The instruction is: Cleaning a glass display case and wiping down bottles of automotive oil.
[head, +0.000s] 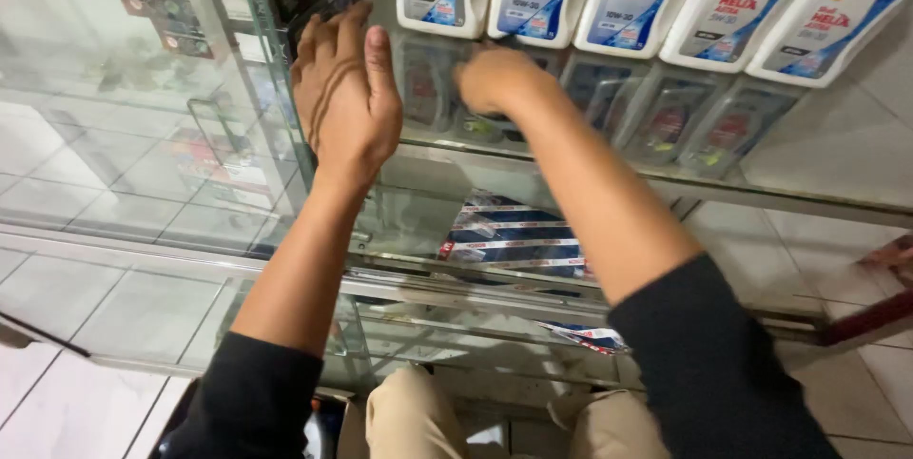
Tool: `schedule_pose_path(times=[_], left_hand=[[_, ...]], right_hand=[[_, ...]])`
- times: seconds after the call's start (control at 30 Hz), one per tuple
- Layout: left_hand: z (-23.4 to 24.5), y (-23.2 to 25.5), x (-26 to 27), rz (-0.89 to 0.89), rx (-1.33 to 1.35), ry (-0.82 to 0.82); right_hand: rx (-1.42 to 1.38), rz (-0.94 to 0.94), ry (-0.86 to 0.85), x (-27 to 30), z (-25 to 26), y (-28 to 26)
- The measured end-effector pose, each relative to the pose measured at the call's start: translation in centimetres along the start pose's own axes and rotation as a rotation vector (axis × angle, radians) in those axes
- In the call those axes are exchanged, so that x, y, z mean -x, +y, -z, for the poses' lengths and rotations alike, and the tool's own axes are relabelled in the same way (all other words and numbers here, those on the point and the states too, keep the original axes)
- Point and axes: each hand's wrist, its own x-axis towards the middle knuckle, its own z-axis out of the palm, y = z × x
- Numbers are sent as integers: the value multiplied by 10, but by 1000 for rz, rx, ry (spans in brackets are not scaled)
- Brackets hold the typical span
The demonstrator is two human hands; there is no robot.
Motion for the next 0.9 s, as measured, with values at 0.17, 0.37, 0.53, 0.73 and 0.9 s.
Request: schedule_pose_path(times=[0.17,0.37,0.53,0.73,0.9], left_hand=[[-2,-5,-1,17,48,3],[-4,-11,-2,14,70,-15],[1,-18,-4,-165,112,25],[-17,-11,8,8,-136,-104],[-32,42,15,-6,-114,-201]], right_hand=[[-26,266,33,-35,9,-52],[-362,340,43,0,5,-73],[-347,491,192,43,5,-73],[-317,311,473,120,2,-30],[-368,-66,138,183,28,39]])
